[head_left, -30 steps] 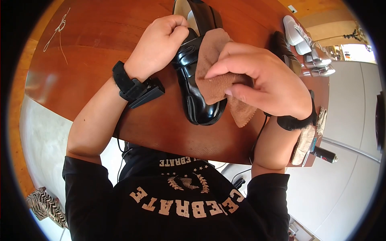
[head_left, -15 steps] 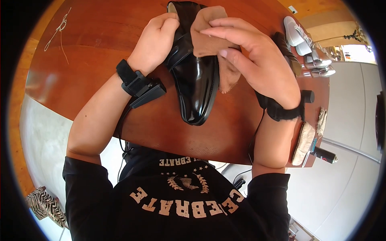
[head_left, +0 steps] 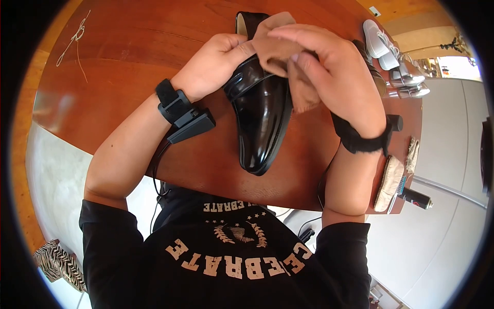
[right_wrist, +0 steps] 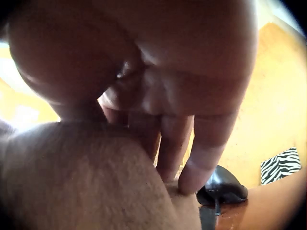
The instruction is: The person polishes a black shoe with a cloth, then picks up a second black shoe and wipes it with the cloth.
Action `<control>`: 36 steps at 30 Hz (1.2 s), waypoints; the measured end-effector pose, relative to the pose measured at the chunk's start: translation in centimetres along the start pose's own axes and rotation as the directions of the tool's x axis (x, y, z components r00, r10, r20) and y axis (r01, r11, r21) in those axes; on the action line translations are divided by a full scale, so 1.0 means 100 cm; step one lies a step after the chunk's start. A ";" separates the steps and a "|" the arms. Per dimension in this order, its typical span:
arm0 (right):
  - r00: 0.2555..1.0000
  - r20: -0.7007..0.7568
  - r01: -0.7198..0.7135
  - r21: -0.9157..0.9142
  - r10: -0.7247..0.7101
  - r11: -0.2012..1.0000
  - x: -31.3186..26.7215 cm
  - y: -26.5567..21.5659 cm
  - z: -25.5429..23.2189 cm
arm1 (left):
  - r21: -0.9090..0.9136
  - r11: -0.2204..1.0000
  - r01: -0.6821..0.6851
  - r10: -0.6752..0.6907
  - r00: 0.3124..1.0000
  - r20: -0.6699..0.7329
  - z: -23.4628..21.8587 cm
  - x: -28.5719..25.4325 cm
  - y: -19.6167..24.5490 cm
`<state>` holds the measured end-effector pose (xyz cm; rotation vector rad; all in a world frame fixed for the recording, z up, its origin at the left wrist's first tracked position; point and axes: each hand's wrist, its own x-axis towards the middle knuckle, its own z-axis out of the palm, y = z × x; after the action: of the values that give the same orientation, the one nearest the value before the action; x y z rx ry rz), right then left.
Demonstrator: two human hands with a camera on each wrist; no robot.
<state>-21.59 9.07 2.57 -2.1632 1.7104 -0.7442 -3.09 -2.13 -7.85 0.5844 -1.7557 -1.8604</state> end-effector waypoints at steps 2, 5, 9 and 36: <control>0.991 -0.132 -0.024 -0.004 0.023 1.000 0.002 0.005 0.008 | 0.074 0.997 -0.007 0.005 1.000 0.019 -0.004 0.004 -0.008; 0.999 -0.005 0.045 -0.108 -0.046 0.993 -0.006 -0.008 -0.003 | 0.101 0.994 -0.039 0.038 0.999 0.015 -0.005 0.003 -0.012; 0.996 0.090 0.035 -0.105 -0.025 0.994 -0.012 -0.022 -0.007 | 0.124 0.990 -0.069 0.070 0.998 -0.005 -0.002 0.002 -0.009; 0.976 0.089 0.197 0.019 -0.198 0.980 -0.008 -0.019 0.003 | 0.103 0.994 -0.034 0.033 0.999 0.003 0.001 0.002 -0.003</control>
<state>-20.02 10.30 3.15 -2.3462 1.4593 -0.6900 -3.34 -2.21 -8.17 0.5891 -1.8594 -1.7561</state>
